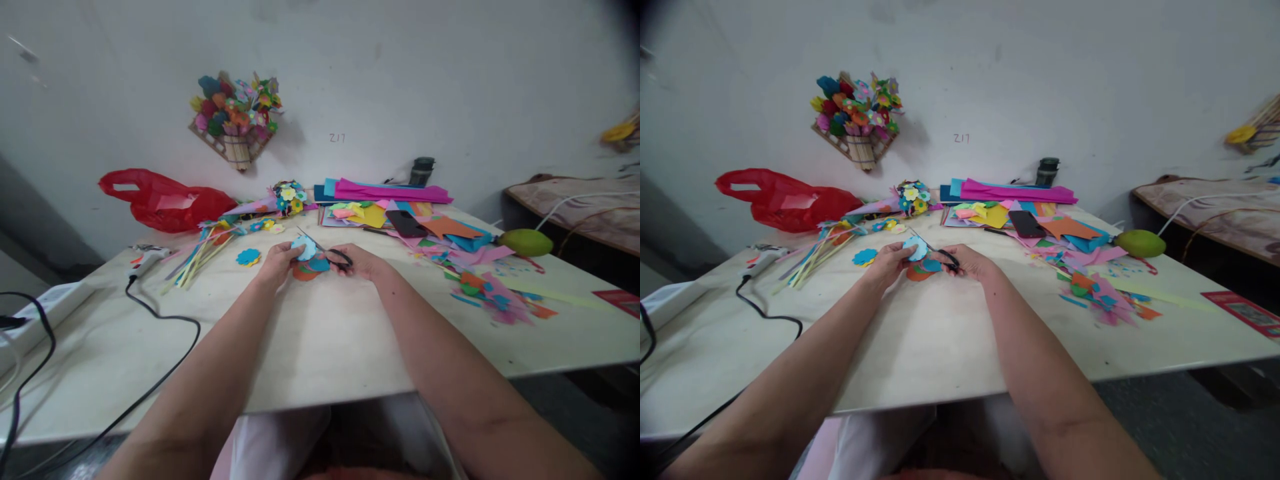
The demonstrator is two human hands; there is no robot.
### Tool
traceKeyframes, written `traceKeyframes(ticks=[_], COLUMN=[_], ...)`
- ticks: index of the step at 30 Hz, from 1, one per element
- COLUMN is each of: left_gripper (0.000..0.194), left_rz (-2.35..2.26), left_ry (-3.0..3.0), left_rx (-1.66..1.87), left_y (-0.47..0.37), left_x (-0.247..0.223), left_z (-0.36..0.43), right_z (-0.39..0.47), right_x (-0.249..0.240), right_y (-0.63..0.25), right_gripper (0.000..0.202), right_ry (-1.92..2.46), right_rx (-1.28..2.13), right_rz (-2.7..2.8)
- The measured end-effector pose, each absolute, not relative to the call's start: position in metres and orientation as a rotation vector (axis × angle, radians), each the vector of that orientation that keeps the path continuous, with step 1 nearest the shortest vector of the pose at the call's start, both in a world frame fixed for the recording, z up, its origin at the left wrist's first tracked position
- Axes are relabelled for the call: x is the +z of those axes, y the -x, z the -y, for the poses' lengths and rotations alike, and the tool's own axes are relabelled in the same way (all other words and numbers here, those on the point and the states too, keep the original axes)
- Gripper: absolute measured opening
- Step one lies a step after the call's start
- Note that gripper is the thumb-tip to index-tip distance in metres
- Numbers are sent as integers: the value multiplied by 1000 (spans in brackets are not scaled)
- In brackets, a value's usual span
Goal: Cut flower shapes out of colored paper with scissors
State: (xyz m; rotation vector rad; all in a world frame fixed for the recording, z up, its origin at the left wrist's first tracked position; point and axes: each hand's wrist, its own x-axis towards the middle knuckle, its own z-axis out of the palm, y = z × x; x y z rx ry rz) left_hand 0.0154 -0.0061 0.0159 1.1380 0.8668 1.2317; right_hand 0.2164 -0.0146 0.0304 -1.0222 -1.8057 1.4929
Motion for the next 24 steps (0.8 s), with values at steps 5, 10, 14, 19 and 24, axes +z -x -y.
traceKeyframes(ticks=[5,10,14,19,24], left_gripper=[24,23,24,25,25], left_rz=[-852,-892,-913,-916,-919], left_ry=[-1128,-1094,-1069,-1036,-1010], left_rx=[1268,1309,1339,1393,1458], left_y=[-19,-21,-22,-26,-30], left_x=[18,17,17,17,18], left_z=[8,7,5,6,8], right_z=[18,19,18,18,17], right_x=[32,32,31,29,26], right_y=[-213,-208,-203,-198,-195], right_gripper=[34,37,37,36,39], right_ry=[994,991,1003,1021,1014], right_rx=[1535,1581,1589,1570,1560], right_rz=[1735,1642,1575,1527,1499])
